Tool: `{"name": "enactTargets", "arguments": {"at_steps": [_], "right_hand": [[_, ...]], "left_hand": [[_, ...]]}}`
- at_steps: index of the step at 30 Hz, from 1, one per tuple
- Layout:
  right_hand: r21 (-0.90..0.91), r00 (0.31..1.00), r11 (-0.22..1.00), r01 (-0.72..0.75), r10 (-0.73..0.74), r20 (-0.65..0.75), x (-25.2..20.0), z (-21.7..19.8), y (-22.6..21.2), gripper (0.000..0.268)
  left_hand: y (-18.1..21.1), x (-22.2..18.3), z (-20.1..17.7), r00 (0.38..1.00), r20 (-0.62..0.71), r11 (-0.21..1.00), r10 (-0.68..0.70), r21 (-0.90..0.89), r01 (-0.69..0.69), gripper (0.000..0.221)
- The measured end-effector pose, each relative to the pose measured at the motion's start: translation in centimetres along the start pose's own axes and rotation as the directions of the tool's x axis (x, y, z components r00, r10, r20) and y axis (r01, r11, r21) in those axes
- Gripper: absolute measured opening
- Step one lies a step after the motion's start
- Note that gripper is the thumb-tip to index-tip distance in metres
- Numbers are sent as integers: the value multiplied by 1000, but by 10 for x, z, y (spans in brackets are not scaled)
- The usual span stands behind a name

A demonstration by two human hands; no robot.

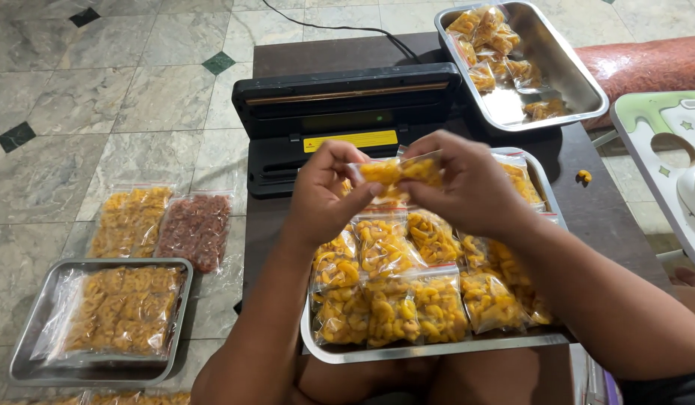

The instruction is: Manually sealing zip-lock snack bags and arranging them into a metal tray for packaging.

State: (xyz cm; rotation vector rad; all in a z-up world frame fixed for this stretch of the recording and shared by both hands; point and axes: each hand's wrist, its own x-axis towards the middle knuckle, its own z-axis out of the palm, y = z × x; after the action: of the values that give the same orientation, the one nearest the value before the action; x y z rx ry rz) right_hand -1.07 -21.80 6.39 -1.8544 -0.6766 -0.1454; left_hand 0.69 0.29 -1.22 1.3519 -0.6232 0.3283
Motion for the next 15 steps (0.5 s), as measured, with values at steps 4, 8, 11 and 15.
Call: {"name": "enactTargets", "arguments": {"at_steps": [4,8,11,15], "right_hand": [[-344,984,931,123,-158,-78,7,-42,5,32],[-707,997,705,62,-78,11,13,-57,7,28],[-739,989,662,123,-142,38,15,-50,34,35],[-818,974,529,226,-116,194,10,-32,38,45]], "left_hand": [[19,2,-2,993,-107,999,39,-2,-40,37],[32,0,3,988,-155,995,-7,94,22,36],[16,3,0,989,-147,999,22,39,-16,41],[10,4,-3,987,-157,999,37,-26,-42,45]]}}
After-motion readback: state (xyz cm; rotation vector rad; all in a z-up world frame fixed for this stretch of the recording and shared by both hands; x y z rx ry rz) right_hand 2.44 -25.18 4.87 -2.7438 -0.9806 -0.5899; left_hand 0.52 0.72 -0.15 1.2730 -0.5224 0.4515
